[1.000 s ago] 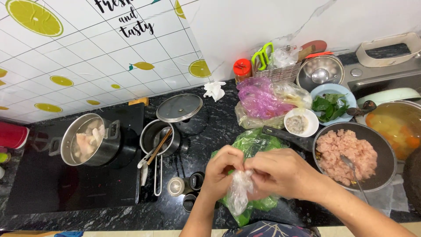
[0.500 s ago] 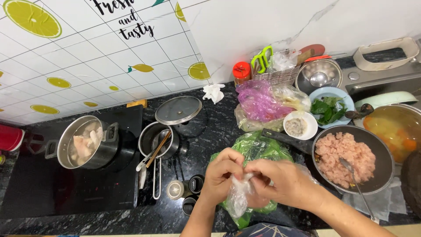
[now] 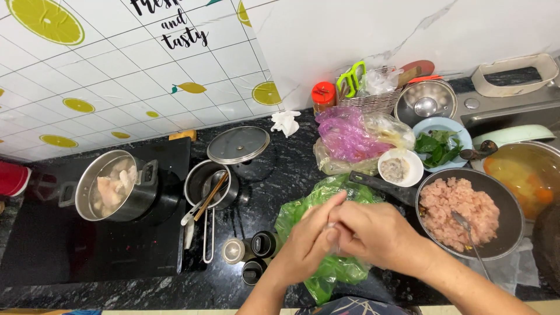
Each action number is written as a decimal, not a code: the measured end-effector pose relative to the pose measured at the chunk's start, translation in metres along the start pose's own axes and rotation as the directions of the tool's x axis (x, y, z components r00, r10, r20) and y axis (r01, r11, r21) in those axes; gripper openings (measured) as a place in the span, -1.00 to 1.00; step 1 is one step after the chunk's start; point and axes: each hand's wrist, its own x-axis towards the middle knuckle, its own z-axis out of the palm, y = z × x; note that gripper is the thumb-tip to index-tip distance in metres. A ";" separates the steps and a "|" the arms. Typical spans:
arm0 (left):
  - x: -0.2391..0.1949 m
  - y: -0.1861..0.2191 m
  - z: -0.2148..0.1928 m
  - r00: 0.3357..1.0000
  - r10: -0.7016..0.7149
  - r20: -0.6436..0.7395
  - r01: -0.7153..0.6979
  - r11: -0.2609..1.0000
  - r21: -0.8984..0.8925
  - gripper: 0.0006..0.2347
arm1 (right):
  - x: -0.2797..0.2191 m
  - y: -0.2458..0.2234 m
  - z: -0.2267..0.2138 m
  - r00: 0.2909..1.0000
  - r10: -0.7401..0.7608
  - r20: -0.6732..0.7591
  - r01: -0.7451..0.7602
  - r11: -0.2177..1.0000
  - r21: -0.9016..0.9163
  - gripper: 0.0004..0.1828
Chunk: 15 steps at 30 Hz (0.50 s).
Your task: The recorder is seen preparing minced meat and portioning it into plastic bags on a kitchen counter.
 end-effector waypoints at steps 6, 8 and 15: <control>-0.002 -0.014 0.002 0.991 0.126 0.045 -0.133 0.966 0.224 -0.69 | 0.001 0.001 0.002 0.998 0.020 -0.058 -0.020 1.000 0.001 -0.87; -0.005 -0.020 0.003 0.990 0.137 0.029 -0.140 0.953 0.269 -0.74 | 0.002 0.002 0.005 0.998 0.024 -0.064 -0.025 1.000 -0.008 -0.87; -0.012 -0.037 0.015 0.998 -0.054 -0.041 0.061 0.984 0.170 -0.83 | 0.008 0.003 -0.007 0.989 -0.004 0.146 0.014 0.998 -0.065 -0.75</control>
